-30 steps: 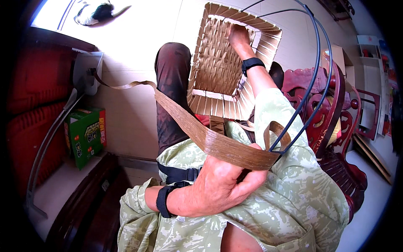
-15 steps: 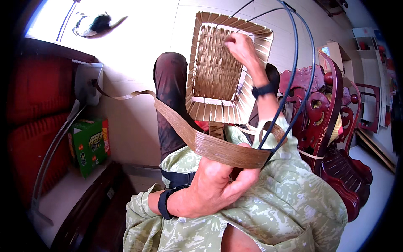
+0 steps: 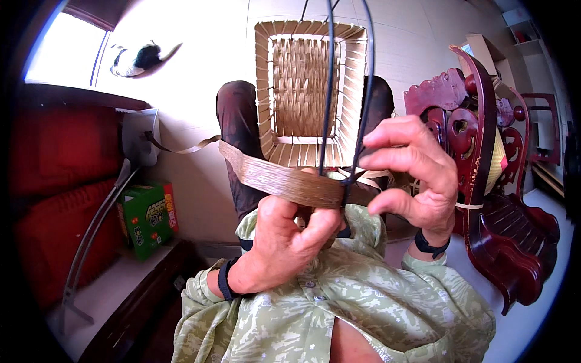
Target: The person weaves a basket by hand, interlacing brown flat strips through a set of vertical support strips.
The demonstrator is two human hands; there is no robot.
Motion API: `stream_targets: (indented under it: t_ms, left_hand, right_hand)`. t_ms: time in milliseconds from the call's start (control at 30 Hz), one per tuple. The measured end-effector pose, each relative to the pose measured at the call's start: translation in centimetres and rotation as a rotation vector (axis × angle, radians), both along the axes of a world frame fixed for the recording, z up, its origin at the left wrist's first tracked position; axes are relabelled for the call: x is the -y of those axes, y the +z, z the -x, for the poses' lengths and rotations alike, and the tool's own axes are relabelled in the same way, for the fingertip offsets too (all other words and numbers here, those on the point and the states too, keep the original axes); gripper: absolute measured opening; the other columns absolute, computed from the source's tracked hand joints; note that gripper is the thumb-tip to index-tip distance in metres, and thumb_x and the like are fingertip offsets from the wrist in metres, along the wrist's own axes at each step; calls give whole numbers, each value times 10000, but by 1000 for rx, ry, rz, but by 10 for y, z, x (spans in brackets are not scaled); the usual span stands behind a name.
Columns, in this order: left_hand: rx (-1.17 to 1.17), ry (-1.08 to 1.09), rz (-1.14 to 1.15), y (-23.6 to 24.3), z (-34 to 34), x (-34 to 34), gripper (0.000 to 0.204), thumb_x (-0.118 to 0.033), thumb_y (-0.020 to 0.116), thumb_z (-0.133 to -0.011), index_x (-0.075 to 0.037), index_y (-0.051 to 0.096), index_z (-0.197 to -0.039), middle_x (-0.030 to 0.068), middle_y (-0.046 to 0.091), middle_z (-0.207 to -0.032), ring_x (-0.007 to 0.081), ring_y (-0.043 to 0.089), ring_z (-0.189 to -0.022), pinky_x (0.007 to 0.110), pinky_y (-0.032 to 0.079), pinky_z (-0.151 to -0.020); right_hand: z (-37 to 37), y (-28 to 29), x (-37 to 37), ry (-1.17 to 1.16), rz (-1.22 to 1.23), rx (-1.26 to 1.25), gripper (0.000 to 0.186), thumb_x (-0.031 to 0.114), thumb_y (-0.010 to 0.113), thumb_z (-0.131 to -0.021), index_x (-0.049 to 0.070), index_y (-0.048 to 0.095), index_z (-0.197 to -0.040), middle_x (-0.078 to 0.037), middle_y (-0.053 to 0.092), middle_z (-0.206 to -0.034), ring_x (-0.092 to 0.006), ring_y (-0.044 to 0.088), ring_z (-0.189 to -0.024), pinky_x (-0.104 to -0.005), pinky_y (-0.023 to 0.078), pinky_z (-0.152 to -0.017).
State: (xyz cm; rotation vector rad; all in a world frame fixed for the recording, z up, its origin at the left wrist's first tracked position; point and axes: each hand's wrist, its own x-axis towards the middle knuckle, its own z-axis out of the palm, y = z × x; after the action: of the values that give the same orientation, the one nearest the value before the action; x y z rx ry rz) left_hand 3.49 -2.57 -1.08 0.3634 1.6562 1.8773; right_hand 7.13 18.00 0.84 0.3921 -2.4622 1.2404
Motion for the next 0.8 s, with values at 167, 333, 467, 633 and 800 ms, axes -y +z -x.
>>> stream_targets:
  t_ms: [167, 333, 467, 633, 800]
  left_hand:
    - [52, 57, -18, 2, -15, 2, 55, 13, 521, -868, 26, 575, -874, 31, 598, -685, 81, 572, -616, 229, 446, -525]
    - [-125, 7, -9, 5, -14, 1, 53, 47, 530, -833, 8, 567, -833, 21, 586, -677, 76, 547, -580, 229, 432, -517]
    - [-149, -1, -23, -7, -24, 12, 109, 74, 595, -737, -16, 570, -793, 42, 516, -645, 150, 515, -520, 283, 389, -474]
    - [-125, -44, -40, -9, -19, 16, 112, 35, 622, -736, 7, 588, -839, 80, 524, -707, 216, 529, -564, 324, 404, -503]
    - [-208, -91, -142, -11, -7, 16, 119, 38, 620, -736, 21, 559, -837, 92, 523, -725, 240, 536, -603, 340, 407, -525]
  right_hand:
    - [7, -18, -5, -95, 515, 350, 192, 172, 579, -915, -8, 644, -917, -68, 649, -844, -117, 619, -670, -233, 500, -587]
    - [99, -117, 1, -442, 731, 539, 238, 129, 465, -955, -73, 531, -1062, -141, 624, -814, -165, 638, -598, -246, 501, -400]
    - [170, -194, 15, -621, 911, 649, 303, 45, 499, -890, -87, 389, -1139, -193, 589, -888, -246, 657, -615, -313, 549, -399]
    - [195, -261, 1, -884, 1163, 474, 134, 89, 613, -869, 53, 528, -967, -69, 581, -688, -206, 623, -518, -322, 481, -347]
    - [197, -289, -1, -835, 1147, 271, 92, 133, 631, -862, 89, 590, -930, -40, 607, -710, -166, 590, -463, -267, 430, -335]
